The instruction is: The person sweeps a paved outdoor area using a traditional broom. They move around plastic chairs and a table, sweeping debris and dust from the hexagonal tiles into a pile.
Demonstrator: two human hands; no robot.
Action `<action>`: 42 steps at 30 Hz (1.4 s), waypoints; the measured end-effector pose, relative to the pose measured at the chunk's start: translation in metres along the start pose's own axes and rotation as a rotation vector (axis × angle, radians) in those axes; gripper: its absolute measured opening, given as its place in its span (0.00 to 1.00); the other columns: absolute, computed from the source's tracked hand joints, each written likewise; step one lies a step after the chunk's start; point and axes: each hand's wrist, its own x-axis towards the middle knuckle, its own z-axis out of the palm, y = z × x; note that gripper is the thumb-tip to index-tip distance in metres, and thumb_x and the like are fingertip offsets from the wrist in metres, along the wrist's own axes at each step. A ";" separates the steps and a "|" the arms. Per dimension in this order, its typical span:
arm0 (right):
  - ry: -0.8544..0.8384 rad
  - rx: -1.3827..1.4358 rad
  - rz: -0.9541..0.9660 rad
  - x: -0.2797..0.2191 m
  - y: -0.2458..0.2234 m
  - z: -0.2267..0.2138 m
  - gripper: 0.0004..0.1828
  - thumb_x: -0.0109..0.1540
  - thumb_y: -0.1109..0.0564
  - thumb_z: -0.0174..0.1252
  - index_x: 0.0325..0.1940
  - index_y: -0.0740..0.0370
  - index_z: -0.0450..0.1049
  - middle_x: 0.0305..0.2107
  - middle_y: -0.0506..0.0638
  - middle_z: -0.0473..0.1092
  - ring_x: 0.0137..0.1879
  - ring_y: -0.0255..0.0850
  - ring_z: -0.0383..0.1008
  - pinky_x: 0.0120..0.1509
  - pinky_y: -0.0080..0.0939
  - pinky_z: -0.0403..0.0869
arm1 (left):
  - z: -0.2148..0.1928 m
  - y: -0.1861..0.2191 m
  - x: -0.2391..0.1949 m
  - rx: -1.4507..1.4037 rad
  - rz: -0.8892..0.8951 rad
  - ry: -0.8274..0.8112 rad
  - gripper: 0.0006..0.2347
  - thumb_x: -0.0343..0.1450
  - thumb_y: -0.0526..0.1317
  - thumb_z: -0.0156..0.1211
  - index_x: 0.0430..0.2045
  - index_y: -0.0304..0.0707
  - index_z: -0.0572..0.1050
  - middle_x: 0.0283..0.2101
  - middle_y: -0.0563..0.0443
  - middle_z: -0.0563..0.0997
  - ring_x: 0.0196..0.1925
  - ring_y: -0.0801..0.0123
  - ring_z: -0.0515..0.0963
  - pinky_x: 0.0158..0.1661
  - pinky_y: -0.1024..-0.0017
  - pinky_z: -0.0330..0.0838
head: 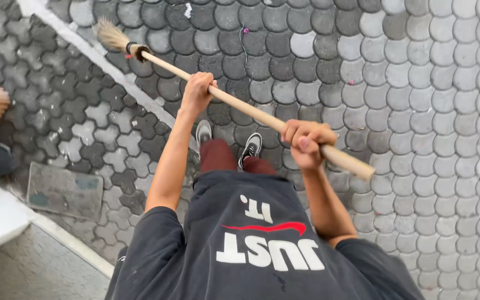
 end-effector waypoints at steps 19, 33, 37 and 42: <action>0.748 -0.475 -0.341 -0.129 -0.064 0.083 0.18 0.65 0.43 0.54 0.25 0.37 0.55 0.19 0.21 0.52 0.22 0.16 0.38 0.28 0.22 0.43 | -0.006 0.035 0.079 -0.491 0.642 -0.498 0.09 0.58 0.33 0.67 0.23 0.46 0.72 0.23 0.57 0.77 0.26 0.62 0.78 0.34 0.62 0.72; 1.025 -0.902 -0.232 -0.151 -0.028 0.167 0.07 0.58 0.59 0.34 0.25 0.49 0.49 0.15 0.39 0.51 0.16 0.35 0.45 0.20 0.36 0.53 | 0.086 0.039 -0.020 -0.657 0.614 -0.729 0.10 0.57 0.30 0.68 0.20 0.44 0.72 0.24 0.58 0.77 0.30 0.64 0.79 0.42 0.64 0.74; 0.610 -0.857 -0.285 -0.126 -0.093 0.173 0.11 0.62 0.50 0.36 0.25 0.42 0.46 0.07 0.32 0.43 0.15 0.28 0.32 0.19 0.33 0.42 | 0.076 0.099 -0.009 -0.654 0.700 -0.668 0.07 0.58 0.31 0.65 0.21 0.41 0.72 0.21 0.54 0.79 0.24 0.59 0.80 0.30 0.62 0.73; 0.495 -0.411 -0.350 -0.083 -0.071 0.108 0.12 0.62 0.48 0.46 0.25 0.41 0.54 0.10 0.32 0.47 0.18 0.26 0.31 0.23 0.34 0.38 | 0.020 0.066 0.067 -0.565 0.651 -0.614 0.07 0.59 0.31 0.62 0.24 0.42 0.71 0.24 0.52 0.78 0.25 0.57 0.77 0.29 0.59 0.69</action>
